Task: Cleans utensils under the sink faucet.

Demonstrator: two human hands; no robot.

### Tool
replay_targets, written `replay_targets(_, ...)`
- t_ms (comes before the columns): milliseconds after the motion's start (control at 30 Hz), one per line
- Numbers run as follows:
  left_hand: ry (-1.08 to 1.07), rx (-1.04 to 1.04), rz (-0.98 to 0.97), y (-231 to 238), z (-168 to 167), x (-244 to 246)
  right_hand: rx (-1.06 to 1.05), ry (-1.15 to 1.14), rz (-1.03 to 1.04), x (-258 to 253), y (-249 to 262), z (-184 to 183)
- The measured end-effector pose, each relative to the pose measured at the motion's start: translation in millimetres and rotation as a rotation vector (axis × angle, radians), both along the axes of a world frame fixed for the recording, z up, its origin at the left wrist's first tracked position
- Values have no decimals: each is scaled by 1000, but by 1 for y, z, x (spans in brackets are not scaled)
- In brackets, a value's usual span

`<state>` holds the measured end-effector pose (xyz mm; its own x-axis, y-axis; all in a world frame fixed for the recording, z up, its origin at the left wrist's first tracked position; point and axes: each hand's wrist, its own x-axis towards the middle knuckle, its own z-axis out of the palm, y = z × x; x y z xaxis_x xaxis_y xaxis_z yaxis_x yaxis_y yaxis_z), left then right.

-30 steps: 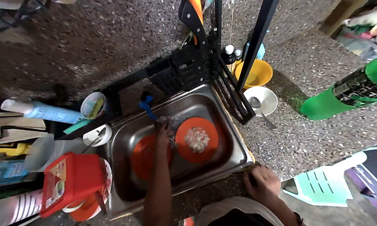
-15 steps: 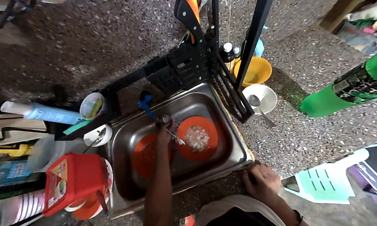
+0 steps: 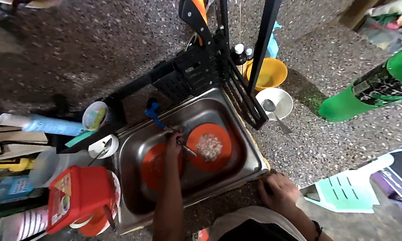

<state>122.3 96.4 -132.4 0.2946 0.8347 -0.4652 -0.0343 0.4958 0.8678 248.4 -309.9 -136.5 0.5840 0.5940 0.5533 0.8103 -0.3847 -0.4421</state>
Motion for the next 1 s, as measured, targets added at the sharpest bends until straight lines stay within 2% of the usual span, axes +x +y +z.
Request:
replay_targets(267,-84,32,-4,4,-5,-5,1,-5,3,0,1,1)
replay_targets(400,-24,58,-66,4,1,-3,2,-1,4,0,1,1)
replay_targets(533,67,9,-46,5,3,2,-1,-2,3,-1,1,2)
replay_targets(700,198,53,22,2,5,6,-10,13,4,-1,0,2)
replay_targets(867,111,196,-17,-17,-7,-4,-9,13,25,1,-4,-1)
replay_targets(1000,7,171,-26,-33,-18,-1,-62,12,45,3,-2,5)
